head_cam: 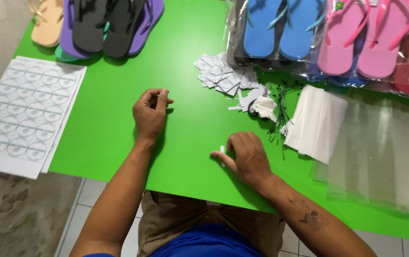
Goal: The person places a pair of blue flip-flops into a clear plastic bag, inserts a white cardboard header card, and seals the package. Then the person wipes the straps of a pair of black flip-flops with a white cloth.
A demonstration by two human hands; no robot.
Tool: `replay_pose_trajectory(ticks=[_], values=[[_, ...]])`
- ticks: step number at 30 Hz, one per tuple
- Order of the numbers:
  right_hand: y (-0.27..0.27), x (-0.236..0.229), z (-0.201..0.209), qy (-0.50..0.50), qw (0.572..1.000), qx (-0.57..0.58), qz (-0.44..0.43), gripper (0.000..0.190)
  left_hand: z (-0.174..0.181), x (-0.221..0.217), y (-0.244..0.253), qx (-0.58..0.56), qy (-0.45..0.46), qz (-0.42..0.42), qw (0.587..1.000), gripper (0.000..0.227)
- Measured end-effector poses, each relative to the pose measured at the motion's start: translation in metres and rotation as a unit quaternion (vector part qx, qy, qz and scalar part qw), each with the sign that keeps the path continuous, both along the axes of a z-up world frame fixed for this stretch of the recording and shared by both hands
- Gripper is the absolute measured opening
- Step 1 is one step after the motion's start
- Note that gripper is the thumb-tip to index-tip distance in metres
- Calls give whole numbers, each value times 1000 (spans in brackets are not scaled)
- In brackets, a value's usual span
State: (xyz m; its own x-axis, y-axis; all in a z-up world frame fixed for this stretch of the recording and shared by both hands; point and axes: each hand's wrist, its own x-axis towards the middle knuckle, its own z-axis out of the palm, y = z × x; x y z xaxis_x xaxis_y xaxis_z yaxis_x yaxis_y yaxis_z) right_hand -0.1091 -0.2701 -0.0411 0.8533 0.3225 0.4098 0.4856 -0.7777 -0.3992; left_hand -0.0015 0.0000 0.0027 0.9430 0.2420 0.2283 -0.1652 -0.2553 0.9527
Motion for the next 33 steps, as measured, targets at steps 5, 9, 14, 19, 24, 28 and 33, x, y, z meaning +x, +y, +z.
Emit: replay_pose_trajectory(ticks=[5,9,14,19,24,28,33], values=[[-9,11,-10,-11,999,-9,-41,34,-5,1,5,-6,-3,15,1000,16],[-16,15,-18,-31,996,-30,-81,29,-6,4,4,10,-2,21,1000,14],[-14,13,7,-14,999,5,-51,28,-4,14,7,40,8,38,998,15],[-15,13,16,16,999,37,-30,27,-7,40,14,18,-11,76,997,16],[-16,12,16,124,991,-25,-47,27,-2,76,28,-38,-63,240,968,21],[-15,14,18,128,990,-28,-47,29,-19,116,54,-28,-88,335,937,22],[-12,16,22,132,989,-37,-59,31,-33,157,82,-33,-127,427,895,14]])
